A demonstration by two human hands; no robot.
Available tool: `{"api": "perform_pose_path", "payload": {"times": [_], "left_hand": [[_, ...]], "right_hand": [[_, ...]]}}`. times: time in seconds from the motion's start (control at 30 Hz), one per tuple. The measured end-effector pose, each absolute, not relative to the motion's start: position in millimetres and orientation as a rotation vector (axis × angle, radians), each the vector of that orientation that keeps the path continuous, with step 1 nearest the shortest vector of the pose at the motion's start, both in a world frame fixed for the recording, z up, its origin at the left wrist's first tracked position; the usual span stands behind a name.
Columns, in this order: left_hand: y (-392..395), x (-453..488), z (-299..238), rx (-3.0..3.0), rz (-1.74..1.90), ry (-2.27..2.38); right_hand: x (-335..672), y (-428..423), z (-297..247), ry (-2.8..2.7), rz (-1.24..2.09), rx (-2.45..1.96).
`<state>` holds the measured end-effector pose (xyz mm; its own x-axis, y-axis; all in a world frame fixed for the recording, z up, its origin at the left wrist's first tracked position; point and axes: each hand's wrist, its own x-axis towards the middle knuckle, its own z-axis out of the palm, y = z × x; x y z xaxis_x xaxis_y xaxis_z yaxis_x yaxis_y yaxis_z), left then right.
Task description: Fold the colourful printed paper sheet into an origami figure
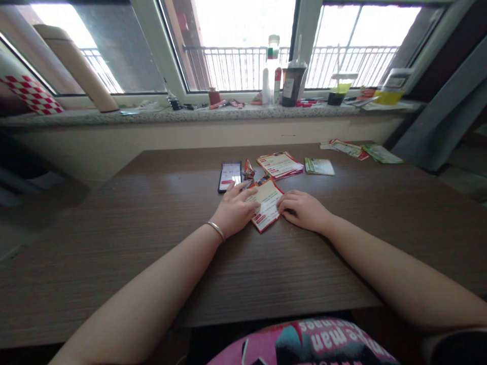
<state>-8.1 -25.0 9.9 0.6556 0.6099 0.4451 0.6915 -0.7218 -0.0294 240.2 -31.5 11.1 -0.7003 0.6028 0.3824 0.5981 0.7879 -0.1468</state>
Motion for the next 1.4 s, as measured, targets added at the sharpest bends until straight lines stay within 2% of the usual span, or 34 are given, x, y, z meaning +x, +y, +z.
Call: {"api": "perform_pose_path", "payload": {"times": [0.13, 0.3, 0.97, 1.4], "left_hand": [[-27, -5, 13, -2.884, -0.553, -0.810], [-27, -3, 14, -3.053, -0.602, -0.713], [-34, 2, 17, -3.197, -0.570, -0.630], [-38, 4, 19, -3.333, -0.465, -0.661]], "right_hand": [[240, -31, 12, -2.572, 0.035, -0.934], [241, -30, 11, -2.540, 0.052, -0.969], [243, -21, 0, -2.245, 0.259, -1.184], [248, -13, -8, -2.166, 0.278, -1.248]]}}
